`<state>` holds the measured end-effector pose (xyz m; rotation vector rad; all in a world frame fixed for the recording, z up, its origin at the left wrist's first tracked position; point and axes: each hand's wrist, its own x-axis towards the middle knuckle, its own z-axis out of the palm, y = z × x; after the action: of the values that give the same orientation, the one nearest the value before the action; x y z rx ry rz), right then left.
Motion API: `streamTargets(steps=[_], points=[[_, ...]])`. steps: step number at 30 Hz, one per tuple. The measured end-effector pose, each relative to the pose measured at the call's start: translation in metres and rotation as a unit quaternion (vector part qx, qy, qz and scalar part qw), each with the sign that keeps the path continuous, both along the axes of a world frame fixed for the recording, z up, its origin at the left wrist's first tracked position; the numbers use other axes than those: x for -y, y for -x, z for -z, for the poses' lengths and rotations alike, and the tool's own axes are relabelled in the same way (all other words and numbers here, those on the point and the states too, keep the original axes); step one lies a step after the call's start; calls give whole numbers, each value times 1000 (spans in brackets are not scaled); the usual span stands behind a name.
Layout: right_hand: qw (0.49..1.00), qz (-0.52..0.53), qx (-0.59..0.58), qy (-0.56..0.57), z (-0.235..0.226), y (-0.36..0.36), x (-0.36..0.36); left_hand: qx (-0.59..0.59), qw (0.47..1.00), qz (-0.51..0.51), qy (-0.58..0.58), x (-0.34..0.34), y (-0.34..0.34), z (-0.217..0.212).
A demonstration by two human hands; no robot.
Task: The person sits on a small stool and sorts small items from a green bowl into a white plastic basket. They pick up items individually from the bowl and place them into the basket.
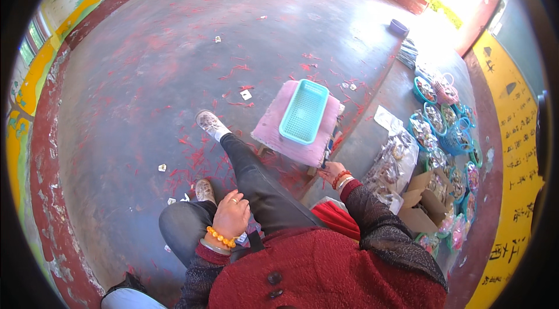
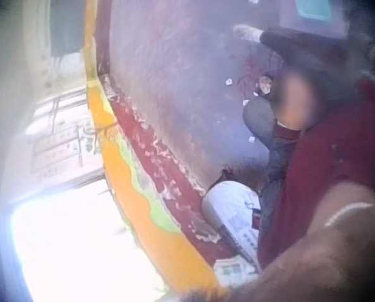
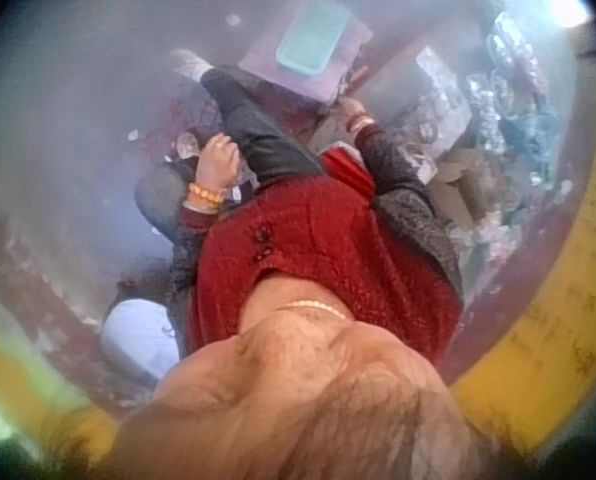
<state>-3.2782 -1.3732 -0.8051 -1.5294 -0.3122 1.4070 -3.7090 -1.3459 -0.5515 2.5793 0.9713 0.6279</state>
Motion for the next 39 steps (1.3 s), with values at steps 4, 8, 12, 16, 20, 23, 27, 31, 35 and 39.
streamTargets(steps=[4, 8, 12, 16, 20, 23, 27, 31, 35, 39], points=[[939, -122, 319, 34, -65, 8, -3, 2, 1000, 15, -4, 4, -3, 0], [907, -49, 408, 90, -122, 26, -51, 3, 999, 42, -10, -1, -12, 4], [821, -81, 554, 109, -138, 42, -99, -15, 997, 69, 7, -7, -30, 4], [813, -103, 552, 156, -159, 47, -125, -33, 994, 106, 5, -18, -48, 18], [772, -147, 590, 184, -185, 49, -123, -20, 992, 125, 8, -36, -64, 25], [779, -150, 578, 191, -199, 47, -118, -3, 990, 139, 14, -47, -78, 23], [822, -116, 536, 154, -203, 36, -118, 20, 986, 160, 28, -58, -95, 35], [877, -55, 461, 122, -217, 41, -108, 21, 984, 173, 27, -59, -101, 36], [939, 40, 333, 82, -210, 39, -101, 17, 981, 193, 28, -61, -104, 39], [965, 58, 248, -67, -197, 34, -89, -3, 980, 194, 39, -53, -108, 45]])
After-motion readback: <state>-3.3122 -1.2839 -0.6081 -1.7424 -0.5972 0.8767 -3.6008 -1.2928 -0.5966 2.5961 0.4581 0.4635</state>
